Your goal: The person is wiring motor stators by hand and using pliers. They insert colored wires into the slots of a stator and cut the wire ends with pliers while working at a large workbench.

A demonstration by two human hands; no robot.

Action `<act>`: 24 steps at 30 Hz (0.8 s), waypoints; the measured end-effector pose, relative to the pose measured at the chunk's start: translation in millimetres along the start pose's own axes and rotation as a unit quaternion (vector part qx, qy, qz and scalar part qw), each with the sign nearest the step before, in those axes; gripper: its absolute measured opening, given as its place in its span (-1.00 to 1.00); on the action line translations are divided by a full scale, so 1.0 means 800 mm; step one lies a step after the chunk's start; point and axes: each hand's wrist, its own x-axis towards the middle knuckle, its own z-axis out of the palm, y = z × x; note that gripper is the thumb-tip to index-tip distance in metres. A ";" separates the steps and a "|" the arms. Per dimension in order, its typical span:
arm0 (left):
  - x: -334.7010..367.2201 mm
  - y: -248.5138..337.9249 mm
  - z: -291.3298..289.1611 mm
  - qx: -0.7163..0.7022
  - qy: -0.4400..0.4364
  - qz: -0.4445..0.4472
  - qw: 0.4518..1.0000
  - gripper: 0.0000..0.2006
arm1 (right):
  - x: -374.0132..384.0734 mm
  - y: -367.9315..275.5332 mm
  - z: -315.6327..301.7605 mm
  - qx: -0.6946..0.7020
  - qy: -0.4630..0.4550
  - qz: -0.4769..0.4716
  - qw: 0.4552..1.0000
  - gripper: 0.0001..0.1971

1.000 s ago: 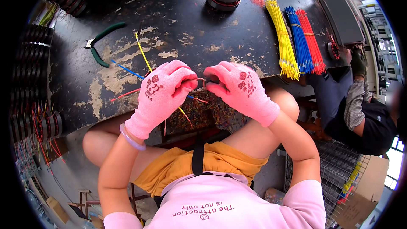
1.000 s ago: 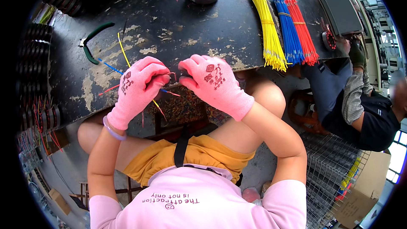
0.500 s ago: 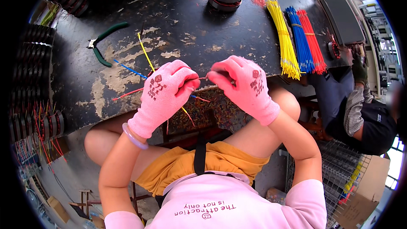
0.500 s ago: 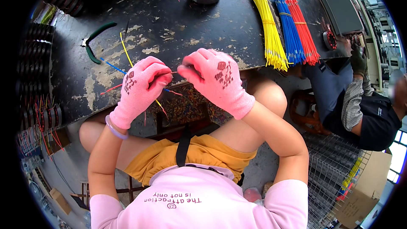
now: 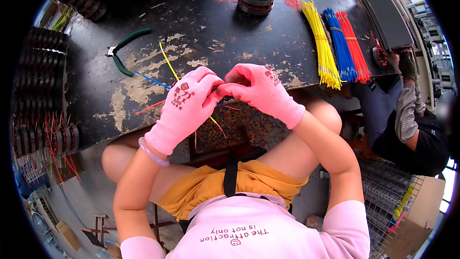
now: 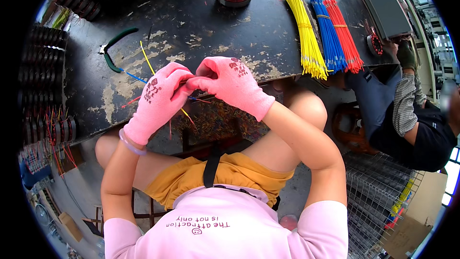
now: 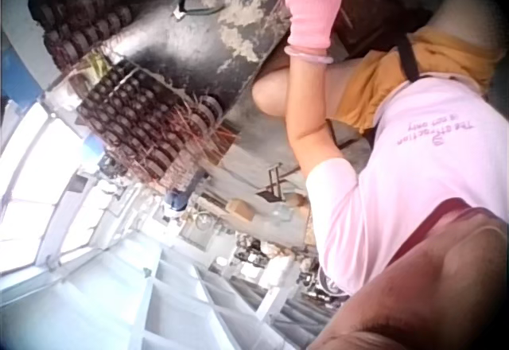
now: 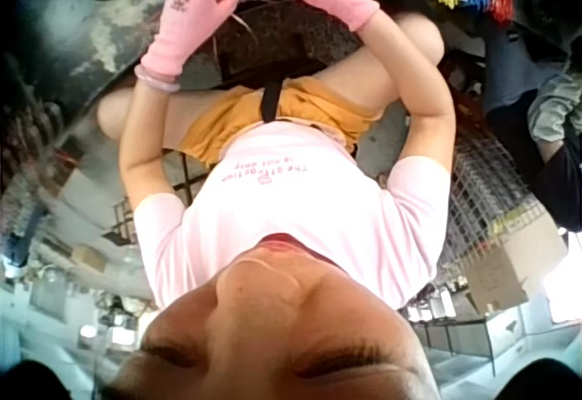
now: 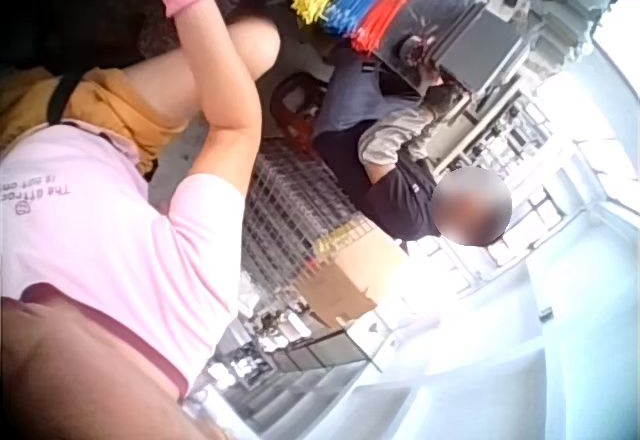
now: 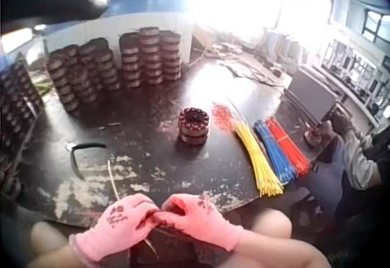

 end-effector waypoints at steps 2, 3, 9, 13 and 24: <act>-0.005 0.010 -0.032 0.010 -0.031 -0.029 0.999 -0.72 | 0.009 -0.010 -0.008 0.025 -0.038 0.086 0.995 -0.72; -0.008 0.013 -0.054 0.054 -0.039 -0.011 0.998 -0.63 | 0.012 -0.002 -0.012 0.027 -0.047 0.079 0.995 -0.71; -0.028 -0.007 -0.095 0.123 -0.119 0.046 0.984 -0.13 | 0.024 -0.005 -0.020 -0.015 -0.092 0.103 0.990 -0.70; -0.026 -0.027 -0.074 0.132 -0.113 0.065 0.983 -0.07 | 0.029 -0.026 -0.021 -0.070 -0.108 0.145 0.981 -0.70; -0.043 -0.014 -0.045 0.210 -0.071 -0.049 0.974 -0.08 | 0.243 -0.124 0.154 -0.522 0.013 -0.103 0.846 0.12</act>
